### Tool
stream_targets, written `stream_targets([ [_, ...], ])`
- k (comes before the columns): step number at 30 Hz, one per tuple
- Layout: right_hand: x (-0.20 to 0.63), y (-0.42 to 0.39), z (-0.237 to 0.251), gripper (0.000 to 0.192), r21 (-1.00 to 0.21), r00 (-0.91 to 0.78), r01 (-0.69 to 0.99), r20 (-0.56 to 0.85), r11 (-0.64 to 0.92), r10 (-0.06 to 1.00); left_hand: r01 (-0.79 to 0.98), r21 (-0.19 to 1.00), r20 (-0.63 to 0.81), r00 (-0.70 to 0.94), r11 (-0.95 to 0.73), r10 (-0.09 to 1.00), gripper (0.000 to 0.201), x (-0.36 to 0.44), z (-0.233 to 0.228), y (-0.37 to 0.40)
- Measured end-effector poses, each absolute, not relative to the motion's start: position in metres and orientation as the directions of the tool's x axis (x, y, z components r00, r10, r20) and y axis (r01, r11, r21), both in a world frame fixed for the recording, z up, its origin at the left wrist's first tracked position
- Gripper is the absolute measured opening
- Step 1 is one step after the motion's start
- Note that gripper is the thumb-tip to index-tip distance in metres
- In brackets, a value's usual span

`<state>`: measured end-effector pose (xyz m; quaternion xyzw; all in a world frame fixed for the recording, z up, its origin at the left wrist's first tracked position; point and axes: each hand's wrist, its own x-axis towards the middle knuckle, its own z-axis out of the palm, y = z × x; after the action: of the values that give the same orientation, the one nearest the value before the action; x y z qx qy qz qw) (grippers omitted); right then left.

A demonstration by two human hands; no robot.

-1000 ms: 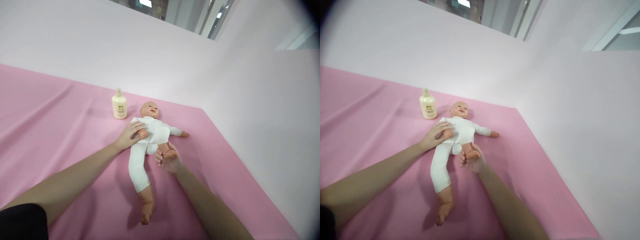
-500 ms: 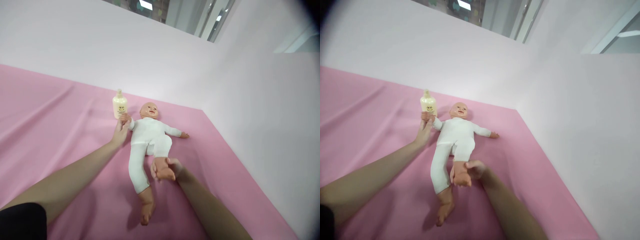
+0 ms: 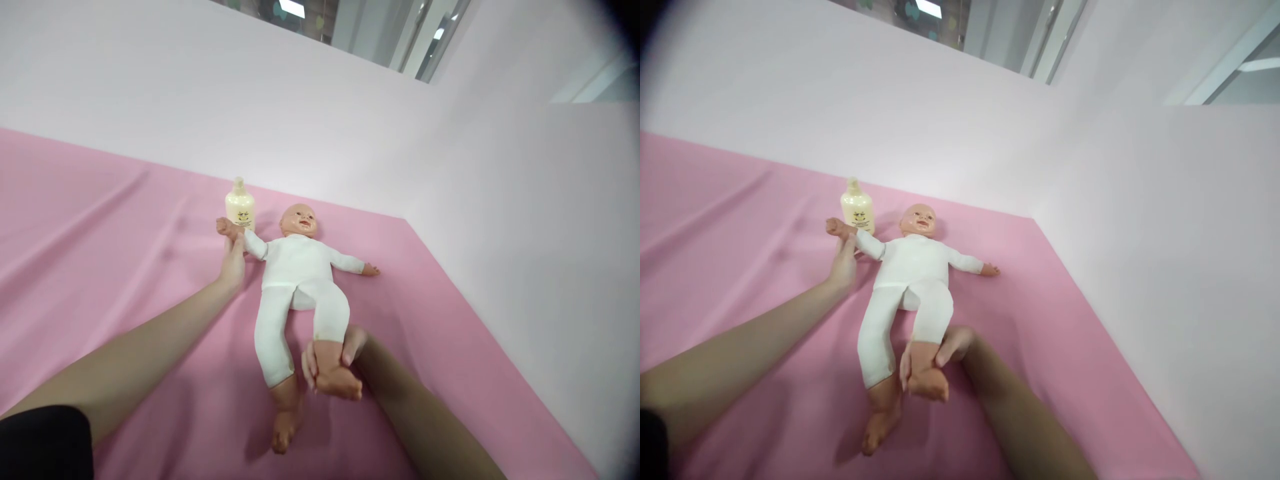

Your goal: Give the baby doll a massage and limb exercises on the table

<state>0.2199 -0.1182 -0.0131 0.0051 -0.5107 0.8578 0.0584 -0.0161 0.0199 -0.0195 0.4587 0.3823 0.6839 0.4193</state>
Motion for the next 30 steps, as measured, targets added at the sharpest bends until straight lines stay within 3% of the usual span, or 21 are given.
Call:
stream_targets([
  [2, 0.220, -0.119, -0.019, 0.051, -0.771, -0.943, -0.327, 0.233, -0.547, 0.237, -0.094, 0.878, 0.453, -0.152, -0.469, 0.878, 0.042, -0.012, -0.015, 0.011],
  [4, 0.221, -0.119, -0.019, 0.050, -0.682, -0.873, -0.472, 0.271, -0.559, 0.406, 0.083, 0.793, 0.607, -0.021, -0.603, 0.795, 0.038, -0.011, -0.012, 0.004],
  [8, 0.223, -0.118, -0.006, 0.050, -0.595, -0.721, -0.559, 0.004, -0.578, 0.693, 0.354, 0.500, 0.706, 0.363, -0.790, 0.609, 0.037, -0.012, -0.005, -0.007],
  [13, 0.224, -0.115, 0.002, 0.049, -0.541, -0.603, -0.576, -0.224, -0.613, 0.765, 0.379, 0.327, 0.671, 0.551, -0.866, 0.495, 0.038, -0.011, 0.002, -0.011],
  [19, 0.223, -0.117, 0.001, 0.050, -0.578, -0.612, -0.542, -0.226, -0.610, 0.758, 0.400, 0.375, 0.665, 0.512, -0.837, 0.543, 0.037, -0.010, 0.000, -0.012],
  [23, 0.222, -0.121, -0.005, 0.051, -0.683, -0.737, -0.460, -0.063, -0.567, 0.673, 0.309, 0.586, 0.718, 0.231, -0.749, 0.657, 0.029, -0.010, -0.008, -0.003],
  [26, 0.222, -0.124, -0.014, 0.056, -0.772, -0.880, -0.330, 0.043, -0.543, 0.473, 0.118, 0.784, 0.616, -0.030, -0.609, 0.787, 0.027, -0.010, -0.014, 0.007],
  [30, 0.223, -0.126, -0.015, 0.049, -0.863, -0.984, -0.031, -0.063, -0.503, 0.168, -0.076, 0.903, 0.405, -0.173, -0.422, 0.898, 0.039, -0.016, -0.021, 0.018],
])
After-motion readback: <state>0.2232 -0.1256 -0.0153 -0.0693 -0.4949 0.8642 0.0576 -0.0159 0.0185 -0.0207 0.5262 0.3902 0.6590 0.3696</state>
